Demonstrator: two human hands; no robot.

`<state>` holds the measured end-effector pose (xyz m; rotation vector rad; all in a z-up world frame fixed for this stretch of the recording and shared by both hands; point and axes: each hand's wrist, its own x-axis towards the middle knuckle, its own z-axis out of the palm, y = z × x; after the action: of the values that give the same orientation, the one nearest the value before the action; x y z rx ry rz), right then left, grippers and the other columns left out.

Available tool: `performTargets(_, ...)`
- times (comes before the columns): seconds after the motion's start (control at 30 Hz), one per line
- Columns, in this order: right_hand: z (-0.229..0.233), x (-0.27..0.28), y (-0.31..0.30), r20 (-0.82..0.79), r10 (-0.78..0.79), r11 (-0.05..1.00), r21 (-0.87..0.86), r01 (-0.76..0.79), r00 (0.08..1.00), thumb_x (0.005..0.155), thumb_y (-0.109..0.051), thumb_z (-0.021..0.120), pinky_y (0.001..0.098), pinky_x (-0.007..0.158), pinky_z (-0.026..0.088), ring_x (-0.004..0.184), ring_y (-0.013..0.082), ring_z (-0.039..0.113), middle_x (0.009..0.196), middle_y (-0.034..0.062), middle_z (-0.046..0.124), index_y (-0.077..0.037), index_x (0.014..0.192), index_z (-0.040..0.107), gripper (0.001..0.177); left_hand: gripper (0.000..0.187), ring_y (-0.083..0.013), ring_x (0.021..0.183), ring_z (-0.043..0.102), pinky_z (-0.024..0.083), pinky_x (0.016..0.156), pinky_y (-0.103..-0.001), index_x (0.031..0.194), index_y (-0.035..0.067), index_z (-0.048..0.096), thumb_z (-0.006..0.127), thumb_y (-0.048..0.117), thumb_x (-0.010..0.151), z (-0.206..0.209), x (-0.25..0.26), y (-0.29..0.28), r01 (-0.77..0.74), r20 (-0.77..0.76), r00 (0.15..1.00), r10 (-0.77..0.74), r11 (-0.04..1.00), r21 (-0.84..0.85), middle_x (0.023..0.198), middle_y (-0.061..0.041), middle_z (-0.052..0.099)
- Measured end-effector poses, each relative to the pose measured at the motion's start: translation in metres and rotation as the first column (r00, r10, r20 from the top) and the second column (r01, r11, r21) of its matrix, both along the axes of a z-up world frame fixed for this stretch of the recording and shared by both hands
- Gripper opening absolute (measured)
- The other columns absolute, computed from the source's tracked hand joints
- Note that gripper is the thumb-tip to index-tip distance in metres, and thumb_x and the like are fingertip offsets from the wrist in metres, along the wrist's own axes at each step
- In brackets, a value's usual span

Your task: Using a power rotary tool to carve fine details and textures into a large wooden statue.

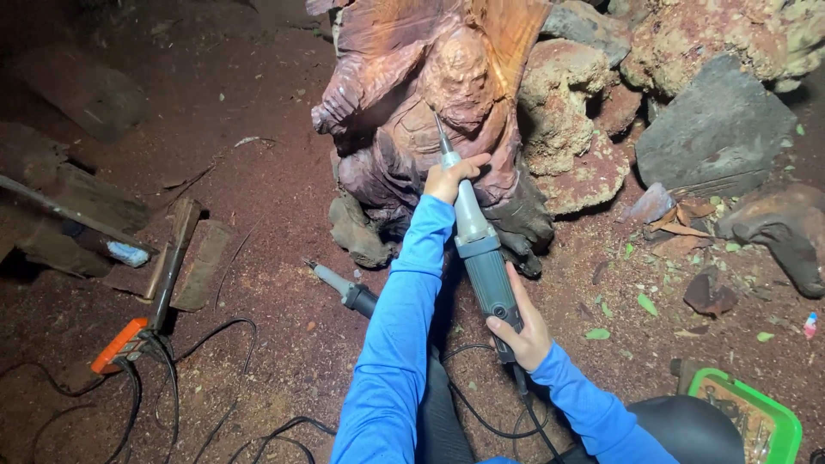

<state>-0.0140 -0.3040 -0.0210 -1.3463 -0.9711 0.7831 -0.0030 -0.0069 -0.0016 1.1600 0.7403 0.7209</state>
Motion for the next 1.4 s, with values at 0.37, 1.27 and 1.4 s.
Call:
performTargets(0.37,0.034,0.006,0.003,0.008,0.026,0.999,-0.019,-0.026,1.0,0.082,-0.026,0.07,0.027,0.039,0.066,0.051,0.022,0.076,0.069,0.0155,0.072,-0.022,0.16,0.025,0.09,0.031,-0.0191,0.054,0.064,0.056,0.049,-0.032,0.082,-0.002,0.079,0.074,0.02,0.061,-0.026,0.012,0.029,-0.056,-0.018,0.998,0.055,0.997,-0.059,0.07,-0.016,0.069)
performTargets(1.27,0.016,-0.003,0.011,0.004,0.038,0.999,0.025,-0.038,0.999,0.086,-0.019,0.065,0.0311,0.035,0.067,0.052,0.027,0.075,0.071,0.0199,0.069,-0.022,0.161,0.02,0.088,0.04,-0.0252,0.062,0.072,0.063,0.057,-0.038,0.078,0.001,0.072,0.087,0.021,0.048,0.013,0.002,0.007,-0.129,-0.028,0.992,0.127,0.986,-0.108,0.073,-0.016,0.072)
performTargets(1.4,0.013,-0.005,0.009,-0.011,0.036,0.999,0.038,-0.036,0.999,0.086,-0.017,0.064,0.0302,0.034,0.067,0.051,0.0258,0.075,0.071,0.0182,0.069,-0.022,0.161,0.019,0.087,0.044,-0.0268,0.069,0.073,0.062,0.063,-0.039,0.087,-0.002,0.074,0.083,0.023,0.052,0.015,0.011,0.0,-0.109,-0.039,0.994,0.105,0.986,-0.126,0.078,-0.017,0.072)
